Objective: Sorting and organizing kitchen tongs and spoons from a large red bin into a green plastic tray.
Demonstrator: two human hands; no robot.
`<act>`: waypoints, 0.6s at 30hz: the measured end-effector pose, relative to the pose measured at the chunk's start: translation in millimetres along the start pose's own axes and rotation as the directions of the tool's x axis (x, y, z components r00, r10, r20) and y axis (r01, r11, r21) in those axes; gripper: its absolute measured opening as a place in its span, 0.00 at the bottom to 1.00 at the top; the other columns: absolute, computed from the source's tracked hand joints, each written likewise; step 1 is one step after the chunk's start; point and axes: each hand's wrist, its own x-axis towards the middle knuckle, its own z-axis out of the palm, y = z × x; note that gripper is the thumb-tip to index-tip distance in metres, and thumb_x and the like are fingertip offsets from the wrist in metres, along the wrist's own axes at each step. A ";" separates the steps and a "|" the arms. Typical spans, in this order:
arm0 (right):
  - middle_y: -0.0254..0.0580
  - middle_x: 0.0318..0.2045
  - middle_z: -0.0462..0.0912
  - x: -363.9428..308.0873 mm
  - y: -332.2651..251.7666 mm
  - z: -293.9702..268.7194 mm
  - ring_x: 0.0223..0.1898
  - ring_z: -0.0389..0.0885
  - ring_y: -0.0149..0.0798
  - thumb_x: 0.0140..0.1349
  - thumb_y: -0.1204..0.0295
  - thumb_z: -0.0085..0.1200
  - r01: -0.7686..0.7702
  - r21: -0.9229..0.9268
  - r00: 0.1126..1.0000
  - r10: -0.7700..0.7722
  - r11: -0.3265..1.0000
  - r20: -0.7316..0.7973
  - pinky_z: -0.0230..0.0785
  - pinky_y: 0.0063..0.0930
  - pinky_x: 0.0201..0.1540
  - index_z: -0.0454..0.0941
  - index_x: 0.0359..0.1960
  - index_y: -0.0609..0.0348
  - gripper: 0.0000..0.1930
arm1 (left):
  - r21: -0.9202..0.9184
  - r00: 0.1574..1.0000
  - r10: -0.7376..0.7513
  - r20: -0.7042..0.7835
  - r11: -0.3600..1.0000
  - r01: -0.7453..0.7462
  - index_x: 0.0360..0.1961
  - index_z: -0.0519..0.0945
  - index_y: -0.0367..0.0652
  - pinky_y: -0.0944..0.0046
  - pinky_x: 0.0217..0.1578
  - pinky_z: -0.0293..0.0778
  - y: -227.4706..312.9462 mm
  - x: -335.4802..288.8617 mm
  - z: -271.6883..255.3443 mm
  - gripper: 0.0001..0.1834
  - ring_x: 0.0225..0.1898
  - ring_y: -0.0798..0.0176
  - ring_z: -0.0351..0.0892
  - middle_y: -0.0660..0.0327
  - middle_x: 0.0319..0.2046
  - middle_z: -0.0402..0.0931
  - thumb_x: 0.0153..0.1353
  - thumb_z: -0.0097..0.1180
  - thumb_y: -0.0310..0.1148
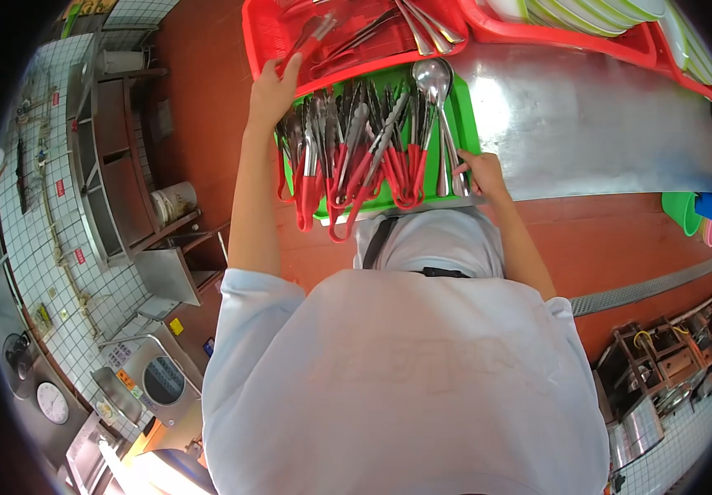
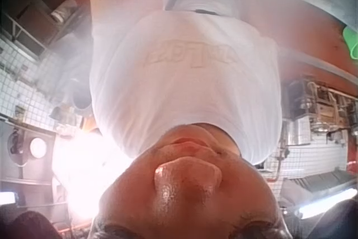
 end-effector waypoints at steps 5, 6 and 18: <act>0.38 0.03 0.66 -5.8 -3.7 -0.5 0.03 0.60 0.31 0.60 0.55 0.51 0.020 -0.045 1.000 -0.021 0.999 -0.012 0.54 0.26 0.09 0.83 0.21 0.67 0.24 | -0.581 0.957 -0.222 0.188 0.760 0.291 0.38 0.75 0.38 0.68 0.23 0.66 15.0 -68.7 -30.4 0.27 0.21 0.69 0.68 0.62 0.22 0.69 0.66 0.42 0.56; 0.37 0.03 0.65 -7.2 -4.0 -0.1 0.04 0.60 0.30 0.61 0.55 0.51 0.018 -0.042 1.000 -0.018 0.999 -0.009 0.53 0.25 0.09 0.83 0.21 0.66 0.24 | -0.707 0.959 -0.184 0.215 0.648 0.283 0.33 0.73 0.40 0.72 0.18 0.59 25.9 -88.6 -38.5 0.25 0.16 0.75 0.60 0.66 0.20 0.64 0.68 0.40 0.54; 0.36 0.17 0.75 -70.9 -29.6 5.0 0.14 0.70 0.26 0.66 0.55 0.46 0.315 -0.085 0.909 -0.275 0.945 0.314 0.61 0.21 0.16 0.78 0.39 0.64 0.21 | -0.896 0.897 -0.327 0.297 0.229 0.380 0.43 0.73 0.45 0.73 0.20 0.60 89.1 -261.7 -5.2 0.20 0.18 0.75 0.61 0.64 0.26 0.69 0.70 0.38 0.50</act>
